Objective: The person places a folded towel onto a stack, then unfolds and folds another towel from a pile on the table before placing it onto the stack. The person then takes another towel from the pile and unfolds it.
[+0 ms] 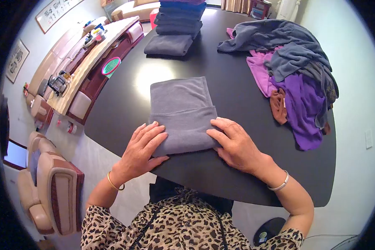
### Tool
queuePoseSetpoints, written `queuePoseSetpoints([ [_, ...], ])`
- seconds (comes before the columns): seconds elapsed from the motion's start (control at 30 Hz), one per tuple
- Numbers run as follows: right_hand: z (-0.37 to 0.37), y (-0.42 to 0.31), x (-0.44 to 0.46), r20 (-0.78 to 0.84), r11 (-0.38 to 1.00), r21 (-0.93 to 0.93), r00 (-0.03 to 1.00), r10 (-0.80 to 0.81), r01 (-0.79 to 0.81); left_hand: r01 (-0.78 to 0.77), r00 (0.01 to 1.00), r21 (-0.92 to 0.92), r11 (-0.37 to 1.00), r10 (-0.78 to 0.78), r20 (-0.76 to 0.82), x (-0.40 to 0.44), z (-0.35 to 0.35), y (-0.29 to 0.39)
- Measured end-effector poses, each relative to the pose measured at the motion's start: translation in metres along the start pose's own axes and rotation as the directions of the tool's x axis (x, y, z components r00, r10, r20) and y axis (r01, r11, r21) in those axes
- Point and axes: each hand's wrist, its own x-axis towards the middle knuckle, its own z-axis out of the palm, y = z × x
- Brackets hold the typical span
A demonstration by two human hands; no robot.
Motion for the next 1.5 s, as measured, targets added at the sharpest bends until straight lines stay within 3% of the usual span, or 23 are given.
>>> queuePoseSetpoints([
  [0.2,-0.006,-0.010,-0.005,-0.034,0.998,0.029,0.998,-0.050,0.051,-0.114,0.993,0.110,0.987,0.116,-0.011,-0.007,-0.006,0.006],
  [0.3,-0.027,-0.023,-0.003,-0.051,0.978,0.205,0.998,-0.034,0.044,-0.082,0.996,-0.113,0.990,0.079,-0.028,-0.011,-0.022,0.012],
  [0.33,-0.033,-0.027,-0.003,-0.049,0.978,0.206,0.998,-0.029,0.038,-0.053,0.998,-0.271,0.961,0.040,-0.054,-0.011,-0.027,0.013],
  [0.37,-0.037,-0.030,-0.002,-0.005,0.926,0.359,0.992,0.129,-0.118,-0.029,0.997,-0.421,0.906,-0.002,-0.074,-0.011,-0.031,0.014],
  [0.4,-0.039,-0.032,-0.001,0.059,0.828,0.493,0.960,0.273,-0.266,-0.031,0.997,-0.423,0.905,0.000,-0.072,-0.008,-0.034,0.016],
  [0.47,-0.038,-0.028,0.016,-0.036,0.847,0.450,0.943,0.332,-0.281,0.214,0.945,-0.602,0.769,-0.319,-0.072,0.004,-0.039,0.018],
  [0.53,-0.019,-0.004,0.027,0.003,0.740,0.537,0.878,0.479,-0.405,0.160,0.939,-0.573,0.803,-0.303,-0.162,0.026,-0.024,-0.004],
  [0.6,-0.001,0.017,0.041,0.009,0.694,0.555,0.838,0.546,-0.459,0.313,0.838,-0.738,0.598,-0.539,-0.082,0.044,-0.009,-0.024],
  [0.7,0.012,0.035,0.047,0.094,0.553,0.625,0.756,0.648,-0.552,0.344,0.811,-0.804,0.486,-0.585,-0.007,0.055,0.009,-0.038],
  [0.77,0.013,0.039,0.046,0.179,0.456,0.666,0.720,0.670,-0.590,0.368,0.842,-0.739,0.564,-0.539,0.007,0.053,0.015,-0.046],
  [0.87,-0.003,0.028,0.050,0.270,0.409,0.617,0.669,0.692,-0.672,0.397,0.873,-0.643,0.655,-0.486,0.044,0.050,0.016,-0.052],
  [0.93,-0.006,0.026,0.050,-0.185,0.873,0.218,0.859,0.477,-0.437,0.405,0.879,-0.618,0.674,-0.473,0.061,0.053,0.011,-0.050],
  [0.97,-0.009,0.021,0.050,-0.232,0.940,0.087,0.911,0.342,-0.330,0.443,0.871,-0.554,0.705,-0.484,0.080,0.054,0.007,-0.047],
  [1.0,-0.011,0.012,0.053,-0.230,0.938,0.087,0.910,0.346,-0.335,0.477,0.862,-0.487,0.732,-0.496,0.099,0.056,0.003,-0.043],
  [1.03,-0.011,0.001,0.057,-0.215,0.982,0.004,0.959,0.186,-0.189,0.477,0.864,-0.488,0.731,-0.493,0.104,0.057,0.001,-0.041],
  [1.07,-0.008,-0.008,0.061,-0.186,0.997,-0.074,0.982,0.023,-0.037,0.339,0.925,-0.298,0.892,-0.374,-0.068,0.056,-0.001,-0.039],
  [1.1,-0.002,-0.013,0.062,-0.186,0.996,-0.069,0.982,0.033,-0.047,0.198,0.957,-0.068,0.978,-0.208,-0.205,0.055,-0.003,-0.036],
  [1.13,0.005,-0.017,0.063,-0.088,0.994,-0.106,0.996,0.002,-0.011,0.197,0.959,-0.072,0.978,-0.207,-0.195,0.054,-0.006,-0.033],
  [1.2,0.022,-0.013,0.061,0.018,0.991,-0.133,1.000,-0.026,0.028,-0.013,0.996,0.026,1.000,0.010,0.090,0.051,-0.012,-0.029],
  [1.3,0.036,-0.002,0.060,0.096,0.989,-0.120,0.992,-0.080,0.091,0.038,0.985,0.034,0.999,-0.043,0.165,0.041,-0.004,-0.028],
  [1.4,0.035,0.014,0.065,0.017,0.955,-0.246,0.986,-0.167,0.166,0.046,0.990,0.104,0.993,-0.059,0.127,0.040,-0.008,-0.025],
  [1.47,0.022,0.031,0.068,-0.107,0.932,-0.361,0.992,-0.067,0.024,0.065,0.993,0.128,0.990,-0.077,0.092,0.037,-0.011,-0.017],
  [1.5,0.013,0.042,0.068,-0.172,0.887,-0.456,0.985,-0.003,-0.077,0.094,0.985,0.023,0.995,-0.096,0.146,0.035,-0.018,-0.007],
])
